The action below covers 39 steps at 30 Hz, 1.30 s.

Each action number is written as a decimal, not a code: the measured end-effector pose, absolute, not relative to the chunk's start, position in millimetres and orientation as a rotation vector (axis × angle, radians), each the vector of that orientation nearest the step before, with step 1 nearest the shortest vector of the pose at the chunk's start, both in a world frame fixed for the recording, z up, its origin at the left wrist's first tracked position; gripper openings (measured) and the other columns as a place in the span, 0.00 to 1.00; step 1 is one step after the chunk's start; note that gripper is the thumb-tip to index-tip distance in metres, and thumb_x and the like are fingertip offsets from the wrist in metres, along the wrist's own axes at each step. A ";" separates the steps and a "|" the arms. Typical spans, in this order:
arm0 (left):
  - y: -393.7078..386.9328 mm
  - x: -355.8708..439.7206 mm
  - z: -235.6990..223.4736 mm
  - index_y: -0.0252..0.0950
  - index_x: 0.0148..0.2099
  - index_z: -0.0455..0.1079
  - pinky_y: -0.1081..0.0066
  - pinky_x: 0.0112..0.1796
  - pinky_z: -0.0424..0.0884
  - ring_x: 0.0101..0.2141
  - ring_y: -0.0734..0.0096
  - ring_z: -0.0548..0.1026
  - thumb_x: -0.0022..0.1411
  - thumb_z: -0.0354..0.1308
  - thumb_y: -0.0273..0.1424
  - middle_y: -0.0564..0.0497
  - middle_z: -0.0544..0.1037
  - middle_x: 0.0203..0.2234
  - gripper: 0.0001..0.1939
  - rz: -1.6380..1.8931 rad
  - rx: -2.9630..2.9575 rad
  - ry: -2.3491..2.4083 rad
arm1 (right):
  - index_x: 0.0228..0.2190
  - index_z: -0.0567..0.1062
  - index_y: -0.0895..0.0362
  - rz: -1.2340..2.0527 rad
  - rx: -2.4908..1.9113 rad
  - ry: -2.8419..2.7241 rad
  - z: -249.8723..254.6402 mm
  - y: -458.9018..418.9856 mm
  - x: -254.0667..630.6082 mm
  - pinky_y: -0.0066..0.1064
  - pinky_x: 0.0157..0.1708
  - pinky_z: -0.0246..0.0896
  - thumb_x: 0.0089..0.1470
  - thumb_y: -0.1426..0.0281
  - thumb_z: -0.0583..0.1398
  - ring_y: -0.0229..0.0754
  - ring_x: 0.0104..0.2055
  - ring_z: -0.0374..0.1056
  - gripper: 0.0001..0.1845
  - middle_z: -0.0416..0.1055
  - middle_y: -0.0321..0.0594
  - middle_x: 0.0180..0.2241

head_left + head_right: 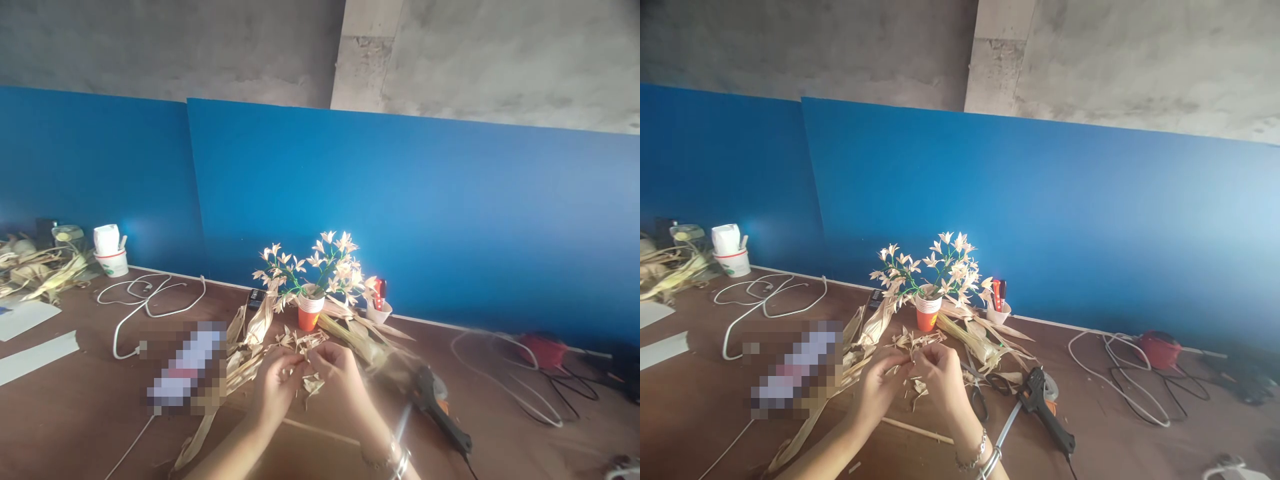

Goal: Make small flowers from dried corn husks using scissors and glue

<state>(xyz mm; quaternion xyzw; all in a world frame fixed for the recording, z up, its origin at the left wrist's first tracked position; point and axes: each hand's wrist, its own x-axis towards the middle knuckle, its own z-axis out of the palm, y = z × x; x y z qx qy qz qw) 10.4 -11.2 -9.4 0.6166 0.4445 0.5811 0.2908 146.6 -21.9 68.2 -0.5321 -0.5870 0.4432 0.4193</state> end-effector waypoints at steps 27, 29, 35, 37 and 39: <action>-14.7 10.5 17.0 0.36 0.24 0.76 0.72 0.30 0.64 0.28 0.67 0.70 0.53 0.62 0.44 0.51 0.74 0.22 0.16 1.353 1.556 1.133 | 0.23 0.72 0.62 1.171 -1.211 -1.482 57.8 -15.5 153.2 0.27 0.25 0.53 0.51 0.62 0.59 0.36 0.25 0.60 0.15 0.67 0.37 0.22; -15.5 10.7 17.1 0.36 0.24 0.76 0.72 0.30 0.64 0.28 0.67 0.70 0.53 0.62 0.45 0.51 0.74 0.22 0.16 1.356 1.555 1.128 | 0.22 0.71 0.61 1.179 -1.215 -1.477 58.4 -16.0 153.4 0.27 0.24 0.53 0.51 0.62 0.59 0.36 0.25 0.61 0.15 0.67 0.37 0.22; -17.3 10.4 19.7 0.36 0.23 0.75 0.72 0.30 0.65 0.28 0.67 0.70 0.54 0.61 0.44 0.51 0.72 0.21 0.17 1.334 1.551 1.158 | 0.22 0.72 0.61 1.171 -1.231 -1.491 59.7 -16.4 153.6 0.27 0.24 0.54 0.51 0.62 0.59 0.37 0.25 0.62 0.14 0.69 0.37 0.22; -17.4 10.2 20.8 0.37 0.23 0.74 0.72 0.30 0.65 0.28 0.67 0.70 0.53 0.61 0.44 0.51 0.72 0.21 0.17 1.330 1.554 1.161 | 0.22 0.73 0.61 1.167 -1.230 -1.503 60.0 -15.8 154.6 0.26 0.24 0.55 0.51 0.62 0.60 0.37 0.25 0.63 0.14 0.69 0.38 0.22; -17.5 10.0 21.4 0.37 0.21 0.73 0.72 0.31 0.65 0.28 0.67 0.70 0.53 0.62 0.43 0.51 0.72 0.21 0.17 1.337 1.565 1.157 | 0.23 0.73 0.61 1.170 -1.228 -1.513 61.5 -16.0 155.6 0.26 0.24 0.55 0.50 0.63 0.60 0.37 0.26 0.63 0.14 0.70 0.38 0.23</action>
